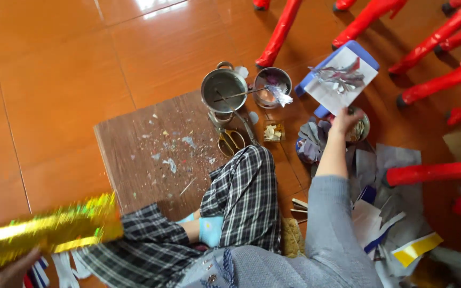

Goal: Cutting decorative paper strips and folding gold foil sheets using scissors

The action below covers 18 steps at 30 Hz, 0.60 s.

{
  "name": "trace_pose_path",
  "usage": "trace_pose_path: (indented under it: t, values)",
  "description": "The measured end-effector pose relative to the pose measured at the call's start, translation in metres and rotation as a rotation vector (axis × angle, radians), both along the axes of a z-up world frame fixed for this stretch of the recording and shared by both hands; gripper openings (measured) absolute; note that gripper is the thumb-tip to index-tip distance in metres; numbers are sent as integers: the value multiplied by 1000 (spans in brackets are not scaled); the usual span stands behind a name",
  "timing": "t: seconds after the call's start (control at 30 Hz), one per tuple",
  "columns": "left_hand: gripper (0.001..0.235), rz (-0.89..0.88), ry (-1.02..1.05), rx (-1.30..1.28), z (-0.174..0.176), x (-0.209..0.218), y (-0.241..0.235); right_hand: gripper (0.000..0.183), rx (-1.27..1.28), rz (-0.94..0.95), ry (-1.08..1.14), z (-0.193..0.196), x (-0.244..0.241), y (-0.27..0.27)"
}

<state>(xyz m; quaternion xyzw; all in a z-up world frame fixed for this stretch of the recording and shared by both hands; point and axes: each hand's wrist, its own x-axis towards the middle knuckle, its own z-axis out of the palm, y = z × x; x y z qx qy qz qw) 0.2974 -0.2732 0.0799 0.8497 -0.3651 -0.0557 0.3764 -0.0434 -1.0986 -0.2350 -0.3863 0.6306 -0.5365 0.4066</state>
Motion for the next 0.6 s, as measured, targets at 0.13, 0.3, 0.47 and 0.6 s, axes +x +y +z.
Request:
trace_pose_path:
  t: [0.13,0.3,0.47,0.6]
  values:
    - [37,441,620,-182,83,-83,-157,35,-383,73,269,8,1,71]
    - [32,283,652,-324,-15,-83,-160,23,263,973,-312,93,92,309]
    - [35,202,873,-508,-113,-97,-139,96,942,1649,-616,-10,144,417]
    - [27,-102,950,-294,-155,-100,-105,26,903,1231,-568,27,192,456]
